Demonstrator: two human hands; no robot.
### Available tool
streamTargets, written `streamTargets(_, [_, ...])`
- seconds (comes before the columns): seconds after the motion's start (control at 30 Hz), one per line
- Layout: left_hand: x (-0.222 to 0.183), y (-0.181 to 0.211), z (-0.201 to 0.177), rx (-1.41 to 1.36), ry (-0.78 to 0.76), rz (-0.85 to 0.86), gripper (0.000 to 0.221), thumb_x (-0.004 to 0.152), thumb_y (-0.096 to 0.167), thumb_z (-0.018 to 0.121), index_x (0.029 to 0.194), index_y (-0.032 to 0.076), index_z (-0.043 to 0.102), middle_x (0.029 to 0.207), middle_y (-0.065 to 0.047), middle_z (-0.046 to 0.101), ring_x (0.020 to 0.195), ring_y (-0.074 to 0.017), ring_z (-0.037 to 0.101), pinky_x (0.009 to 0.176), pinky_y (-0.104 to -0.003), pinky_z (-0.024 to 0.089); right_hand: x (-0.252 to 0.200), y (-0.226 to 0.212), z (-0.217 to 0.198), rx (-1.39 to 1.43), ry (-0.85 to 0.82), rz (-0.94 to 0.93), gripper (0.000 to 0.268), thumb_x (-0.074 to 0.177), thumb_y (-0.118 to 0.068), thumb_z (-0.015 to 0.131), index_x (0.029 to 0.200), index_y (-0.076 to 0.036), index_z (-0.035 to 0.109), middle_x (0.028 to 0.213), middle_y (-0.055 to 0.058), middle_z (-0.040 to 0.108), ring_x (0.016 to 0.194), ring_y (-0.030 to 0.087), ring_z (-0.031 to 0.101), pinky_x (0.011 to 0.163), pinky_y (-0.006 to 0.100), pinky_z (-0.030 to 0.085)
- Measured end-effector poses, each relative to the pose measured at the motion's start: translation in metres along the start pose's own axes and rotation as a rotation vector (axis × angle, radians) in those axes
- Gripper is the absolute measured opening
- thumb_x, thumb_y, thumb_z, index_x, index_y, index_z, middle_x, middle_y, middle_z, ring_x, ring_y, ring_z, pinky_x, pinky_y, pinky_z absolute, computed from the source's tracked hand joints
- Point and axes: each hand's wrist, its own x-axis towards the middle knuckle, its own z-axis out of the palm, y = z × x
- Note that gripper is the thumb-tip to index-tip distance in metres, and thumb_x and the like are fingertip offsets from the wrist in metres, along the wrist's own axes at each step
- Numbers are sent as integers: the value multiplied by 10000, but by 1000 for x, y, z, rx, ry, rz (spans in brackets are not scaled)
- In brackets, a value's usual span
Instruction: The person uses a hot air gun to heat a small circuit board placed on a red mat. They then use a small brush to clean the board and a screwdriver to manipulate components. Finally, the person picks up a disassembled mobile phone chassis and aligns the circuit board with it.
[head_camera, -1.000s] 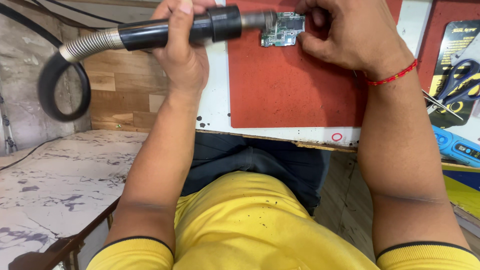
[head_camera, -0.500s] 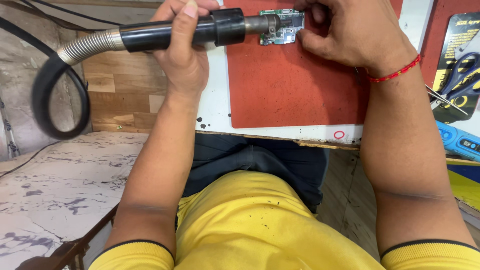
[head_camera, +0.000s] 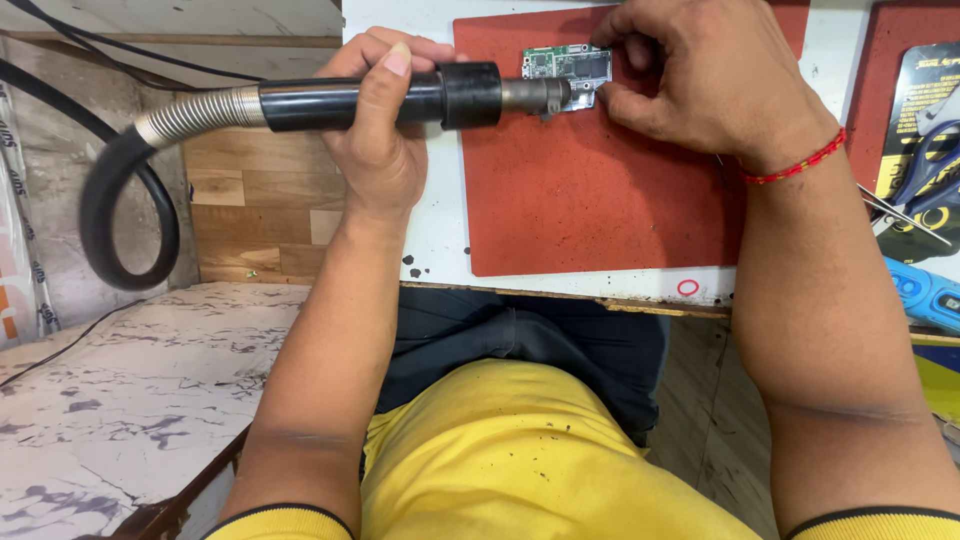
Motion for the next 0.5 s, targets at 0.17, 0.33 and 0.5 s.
streamTargets(0.17, [0, -1, 3, 56, 32, 16, 214, 1049, 181, 614, 937, -2, 619, 991, -179, 711, 882, -251, 742, 894, -384, 623, 0, 0, 0, 15, 4, 5, 311, 813, -123, 801, 1106, -34, 748, 811, 66, 630, 690, 239, 621, 617, 360, 494])
streamTargets(0.33, [0, 2, 2, 5, 103, -3, 217, 1034, 194, 623, 935, 1, 626, 996, -179, 716, 909, -258, 738, 900, -404, 618, 0, -2, 0, 15, 14, -15, 305, 814, -119, 802, 1103, -36, 750, 816, 73, 629, 693, 241, 622, 621, 358, 494])
streamTargets(0.5, [-2, 1, 1, 38, 24, 13, 237, 1063, 198, 641, 948, -10, 633, 954, -174, 715, 900, -252, 738, 905, -398, 626, -1, 4, 2, -4, -12, 7, 286, 830, -125, 803, 1093, -34, 738, 811, 67, 631, 681, 243, 620, 605, 368, 485])
